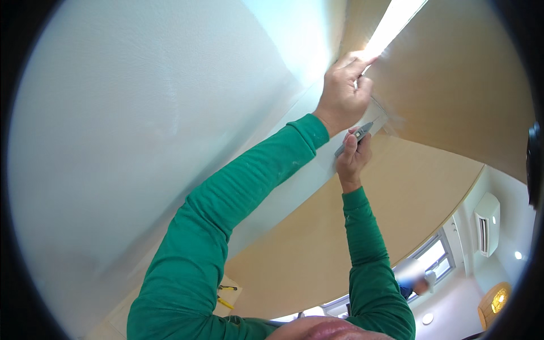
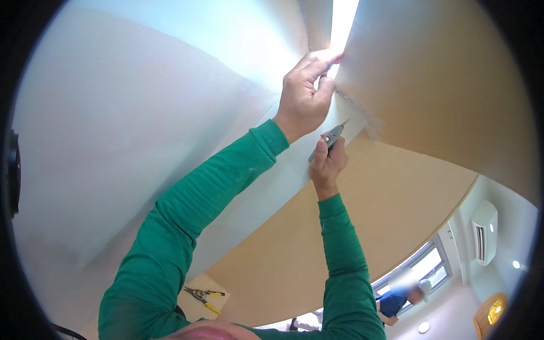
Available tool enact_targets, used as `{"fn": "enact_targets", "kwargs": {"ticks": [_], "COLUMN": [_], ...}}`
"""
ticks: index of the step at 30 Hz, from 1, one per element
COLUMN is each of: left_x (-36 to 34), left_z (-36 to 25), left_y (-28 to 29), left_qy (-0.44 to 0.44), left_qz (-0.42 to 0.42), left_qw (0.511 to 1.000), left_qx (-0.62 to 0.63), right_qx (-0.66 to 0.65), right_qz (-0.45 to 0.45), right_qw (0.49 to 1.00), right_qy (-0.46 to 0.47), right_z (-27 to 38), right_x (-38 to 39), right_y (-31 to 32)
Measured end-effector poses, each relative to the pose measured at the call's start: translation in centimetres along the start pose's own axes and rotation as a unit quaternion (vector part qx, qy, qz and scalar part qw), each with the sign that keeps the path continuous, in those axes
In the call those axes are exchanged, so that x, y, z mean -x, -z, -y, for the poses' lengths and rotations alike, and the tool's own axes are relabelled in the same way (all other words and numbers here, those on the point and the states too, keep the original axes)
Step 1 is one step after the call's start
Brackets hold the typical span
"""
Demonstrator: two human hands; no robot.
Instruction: The person wipes a ceiling recessed light fixture with a white cloth, then uses a utility knife to scrape the ceiling edge, and continues wiping the fixture. The task involves cleaning and scraping the ceiling area around the light.
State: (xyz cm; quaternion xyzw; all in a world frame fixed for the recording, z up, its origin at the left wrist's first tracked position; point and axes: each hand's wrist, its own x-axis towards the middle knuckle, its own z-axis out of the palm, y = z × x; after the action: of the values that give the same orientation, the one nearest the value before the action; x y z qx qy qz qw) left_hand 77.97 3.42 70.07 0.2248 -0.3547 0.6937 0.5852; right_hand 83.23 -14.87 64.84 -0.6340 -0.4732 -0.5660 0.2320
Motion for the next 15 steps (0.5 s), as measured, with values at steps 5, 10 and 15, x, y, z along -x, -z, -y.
{"fn": "enact_targets", "kwargs": {"ticks": [5,10,15], "left_x": [-0.7,-0.7,13.3], "left_z": [-4.0,-13.2,-25.9], "left_y": [2.2,4.8,16.0], "left_qy": [0.099,-0.038,0.302], "left_qz": [0.057,0.093,0.364], "left_qw": [0.993,0.995,0.855], "left_qx": [-0.003,0.008,-0.211], "right_qx": [0.013,0.049,0.03], "right_qz": [0.013,0.024,0.019], "right_qw": [1.0,0.998,0.999], "right_qy": [0.007,-0.02,0.027], "right_z": [1.3,-0.7,1.0], "right_x": [0.8,3.3,3.0], "right_y": [-0.8,2.4,1.0]}}
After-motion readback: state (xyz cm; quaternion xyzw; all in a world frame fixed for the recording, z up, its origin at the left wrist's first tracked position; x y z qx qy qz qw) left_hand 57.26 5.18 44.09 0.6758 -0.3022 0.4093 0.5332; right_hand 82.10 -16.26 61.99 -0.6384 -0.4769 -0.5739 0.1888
